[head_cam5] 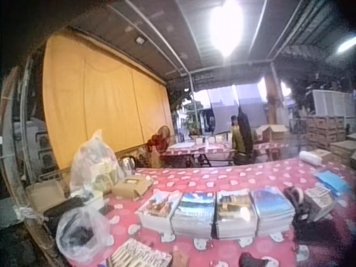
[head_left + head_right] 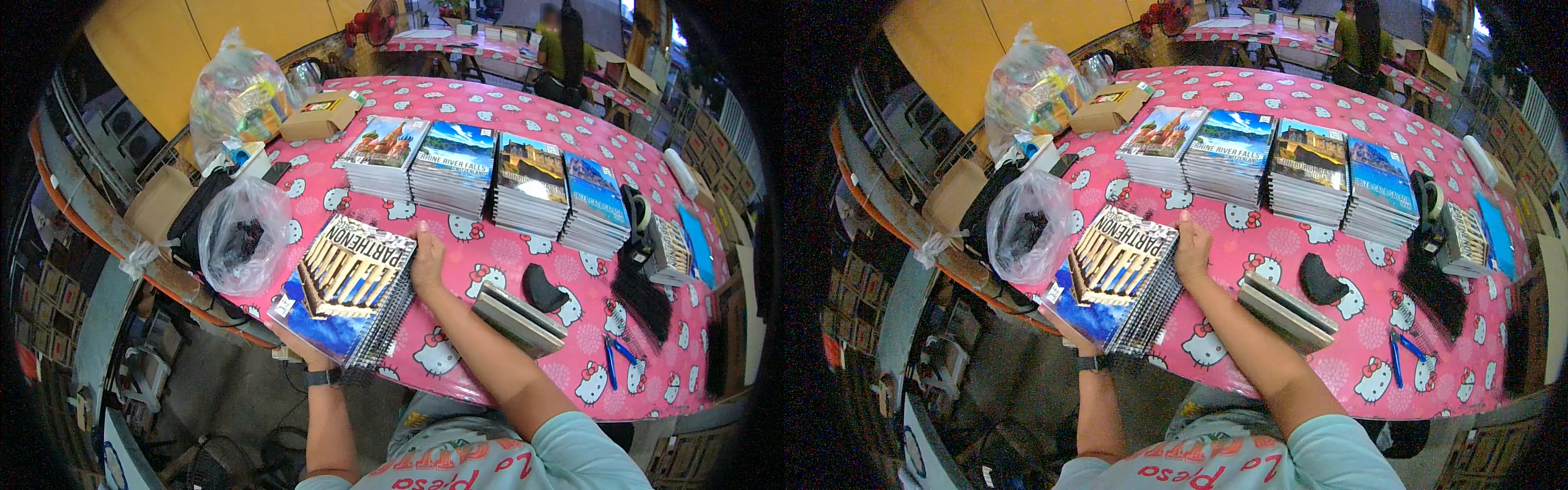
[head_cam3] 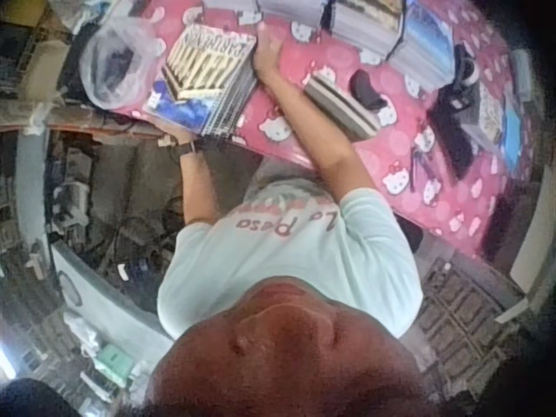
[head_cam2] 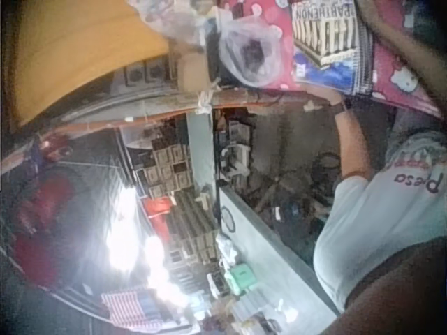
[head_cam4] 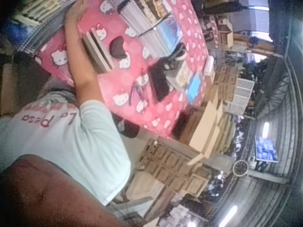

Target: The person binds notebooks by manually threading plastic spiral coils into the pre-punched holes of stacked pages and covers, using a pair of pliers to cut and crimp the ends of the wire.

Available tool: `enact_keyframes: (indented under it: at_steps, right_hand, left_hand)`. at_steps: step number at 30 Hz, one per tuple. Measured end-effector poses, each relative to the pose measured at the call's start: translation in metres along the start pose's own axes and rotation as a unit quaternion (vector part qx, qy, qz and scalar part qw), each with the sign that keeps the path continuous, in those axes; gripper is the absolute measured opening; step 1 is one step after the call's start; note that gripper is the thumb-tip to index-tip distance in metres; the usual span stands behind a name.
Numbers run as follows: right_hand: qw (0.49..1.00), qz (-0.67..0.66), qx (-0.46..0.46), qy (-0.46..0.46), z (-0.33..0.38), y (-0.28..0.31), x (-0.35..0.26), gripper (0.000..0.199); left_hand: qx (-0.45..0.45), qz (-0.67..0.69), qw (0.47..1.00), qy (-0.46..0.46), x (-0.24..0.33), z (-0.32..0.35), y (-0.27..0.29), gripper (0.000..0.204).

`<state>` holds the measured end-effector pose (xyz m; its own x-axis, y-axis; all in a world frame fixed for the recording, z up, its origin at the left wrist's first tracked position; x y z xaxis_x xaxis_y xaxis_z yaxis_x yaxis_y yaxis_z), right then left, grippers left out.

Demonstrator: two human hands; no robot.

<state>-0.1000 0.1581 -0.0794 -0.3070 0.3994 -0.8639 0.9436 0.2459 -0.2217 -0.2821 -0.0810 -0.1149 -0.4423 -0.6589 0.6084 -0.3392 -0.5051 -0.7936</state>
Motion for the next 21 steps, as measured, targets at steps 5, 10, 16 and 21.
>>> enact_keyframes:
  at_steps: [5, 10, 16, 21]
  right_hand:
    - [0.999, 0.018, -0.022, 0.023, -0.007, 0.007, -0.001, 0.05]
    - [0.999, 0.013, -0.038, 0.022, 0.016, 0.001, 0.01, 0.049]
    - [0.998, 0.063, 0.015, 0.004, -0.001, 0.009, 0.028, 0.053]
    - [0.999, 0.048, 0.013, -0.003, -0.011, 0.008, 0.029, 0.05]
  left_hand:
    - [-0.022, -0.044, 0.999, 0.015, -0.008, -0.022, 0.052, 0.06]
    - [0.035, -0.31, 0.931, -0.191, 0.021, -0.007, 0.039, 0.037]
    - [0.024, -0.285, 0.947, -0.143, 0.015, -0.019, 0.029, 0.036]
    - [0.033, -0.308, 0.938, -0.156, 0.017, -0.021, 0.033, 0.036]
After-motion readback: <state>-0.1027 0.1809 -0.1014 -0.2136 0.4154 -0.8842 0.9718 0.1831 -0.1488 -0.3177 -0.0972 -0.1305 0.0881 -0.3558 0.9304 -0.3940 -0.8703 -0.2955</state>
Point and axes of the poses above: each hand's wrist, its own z-axis away from the middle knuckle, its own y-axis out of the back of the hand, x = y × z, the point moved 10 cm from there along -z, towards the middle knuckle, and after that the axes turned 10 degrees about y, right-handed, at the moved point
